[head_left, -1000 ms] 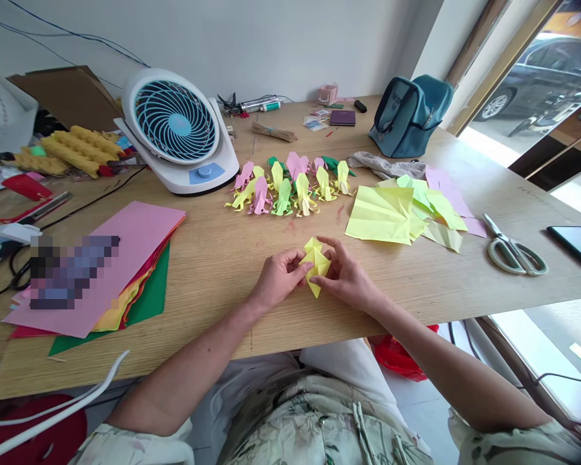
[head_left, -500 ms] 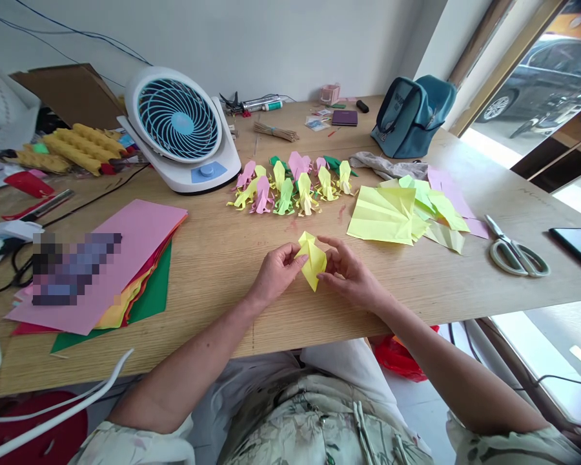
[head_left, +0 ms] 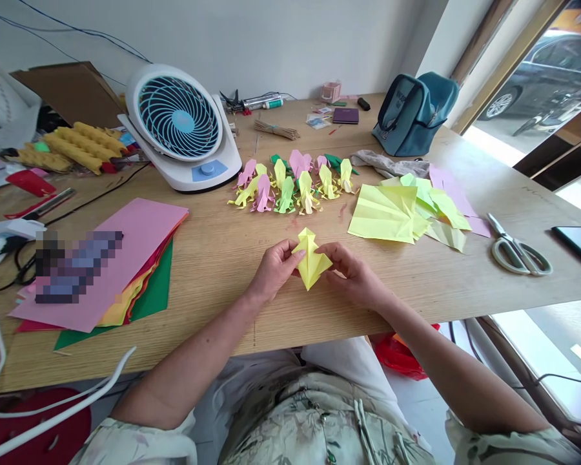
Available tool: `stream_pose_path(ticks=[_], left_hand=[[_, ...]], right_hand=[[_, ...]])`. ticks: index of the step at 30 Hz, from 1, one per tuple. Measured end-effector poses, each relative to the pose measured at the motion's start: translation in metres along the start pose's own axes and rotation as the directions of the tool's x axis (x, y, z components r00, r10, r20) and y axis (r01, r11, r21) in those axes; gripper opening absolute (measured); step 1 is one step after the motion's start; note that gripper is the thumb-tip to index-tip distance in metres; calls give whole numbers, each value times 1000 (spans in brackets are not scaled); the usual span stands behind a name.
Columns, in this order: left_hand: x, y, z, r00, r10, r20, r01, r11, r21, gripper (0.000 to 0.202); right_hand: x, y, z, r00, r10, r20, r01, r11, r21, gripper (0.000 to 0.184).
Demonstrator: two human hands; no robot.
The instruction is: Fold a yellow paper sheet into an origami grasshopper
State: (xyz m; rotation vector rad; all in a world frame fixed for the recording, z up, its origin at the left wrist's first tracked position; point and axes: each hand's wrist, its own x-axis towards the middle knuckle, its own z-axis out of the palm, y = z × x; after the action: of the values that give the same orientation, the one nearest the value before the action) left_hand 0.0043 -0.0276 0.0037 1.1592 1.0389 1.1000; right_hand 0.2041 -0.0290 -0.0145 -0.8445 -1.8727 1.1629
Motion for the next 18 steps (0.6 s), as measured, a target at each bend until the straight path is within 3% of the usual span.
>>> stream_pose_path(ticks=[3,8,14,18], left_hand=[[1,-1,-1,1000,-11,-10,11,1000,-11,39],[2,-4,-3,1000,-12,-12,12,1000,4,48],[2,-5,-4,1000,1,28,-2,999,54,61],[3,-5,-4,998,-4,68,-2,997,79,60]], right_hand=[[-1,-4,1,999,7,-40,-15,979,-203,34],[0,-11,2,977,-192,-89,139,898,-418,18],[-1,-13,3,935,-321,-147,218,853,-475,14],[-2,-15,4,929,-313,-197,200,872,-447,11]])
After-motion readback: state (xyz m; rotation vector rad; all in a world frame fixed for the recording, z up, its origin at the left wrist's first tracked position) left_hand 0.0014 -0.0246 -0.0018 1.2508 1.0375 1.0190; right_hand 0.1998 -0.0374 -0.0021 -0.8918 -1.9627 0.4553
